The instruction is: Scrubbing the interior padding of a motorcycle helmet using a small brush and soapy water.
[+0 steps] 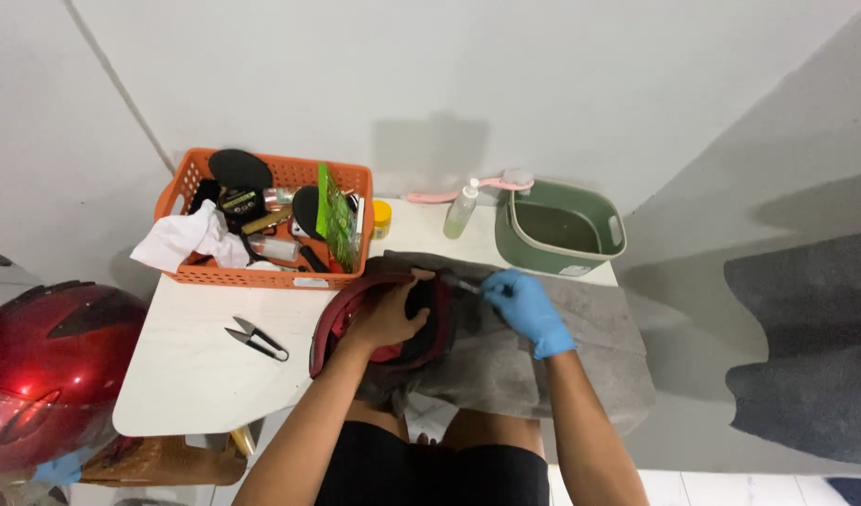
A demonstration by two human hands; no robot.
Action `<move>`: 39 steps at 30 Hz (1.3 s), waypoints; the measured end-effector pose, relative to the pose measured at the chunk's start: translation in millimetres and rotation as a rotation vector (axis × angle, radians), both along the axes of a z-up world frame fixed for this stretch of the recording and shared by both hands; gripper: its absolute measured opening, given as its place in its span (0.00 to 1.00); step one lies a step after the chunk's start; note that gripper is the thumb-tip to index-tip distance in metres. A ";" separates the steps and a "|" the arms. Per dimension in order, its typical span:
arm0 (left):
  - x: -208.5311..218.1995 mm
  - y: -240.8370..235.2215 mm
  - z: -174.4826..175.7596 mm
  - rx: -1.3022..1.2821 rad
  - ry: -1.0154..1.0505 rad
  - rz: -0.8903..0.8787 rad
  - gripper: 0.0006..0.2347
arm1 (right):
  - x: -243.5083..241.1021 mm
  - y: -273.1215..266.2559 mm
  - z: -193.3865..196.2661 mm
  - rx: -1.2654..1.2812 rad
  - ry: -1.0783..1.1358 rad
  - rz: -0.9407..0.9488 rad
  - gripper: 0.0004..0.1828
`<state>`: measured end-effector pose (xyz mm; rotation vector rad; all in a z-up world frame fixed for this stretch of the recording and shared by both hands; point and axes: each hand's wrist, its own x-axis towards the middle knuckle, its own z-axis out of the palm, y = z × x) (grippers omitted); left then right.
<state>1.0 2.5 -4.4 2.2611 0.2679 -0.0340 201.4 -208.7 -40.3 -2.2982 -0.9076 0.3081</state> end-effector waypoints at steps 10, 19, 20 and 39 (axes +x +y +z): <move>11.3 11.9 -44.8 -0.063 0.086 0.001 0.34 | -32.5 -12.3 28.5 -0.071 0.094 0.015 0.10; 1.3 0.0 6.5 -0.083 0.068 -0.013 0.33 | -52.3 -20.1 41.7 -0.164 0.222 0.139 0.09; -0.2 -1.3 8.3 -0.084 0.026 -0.012 0.33 | -53.5 -22.4 39.0 -0.135 0.198 0.168 0.11; -0.6 -4.4 12.8 -0.112 0.018 0.019 0.33 | -99.2 -29.7 57.8 -0.014 0.137 0.035 0.08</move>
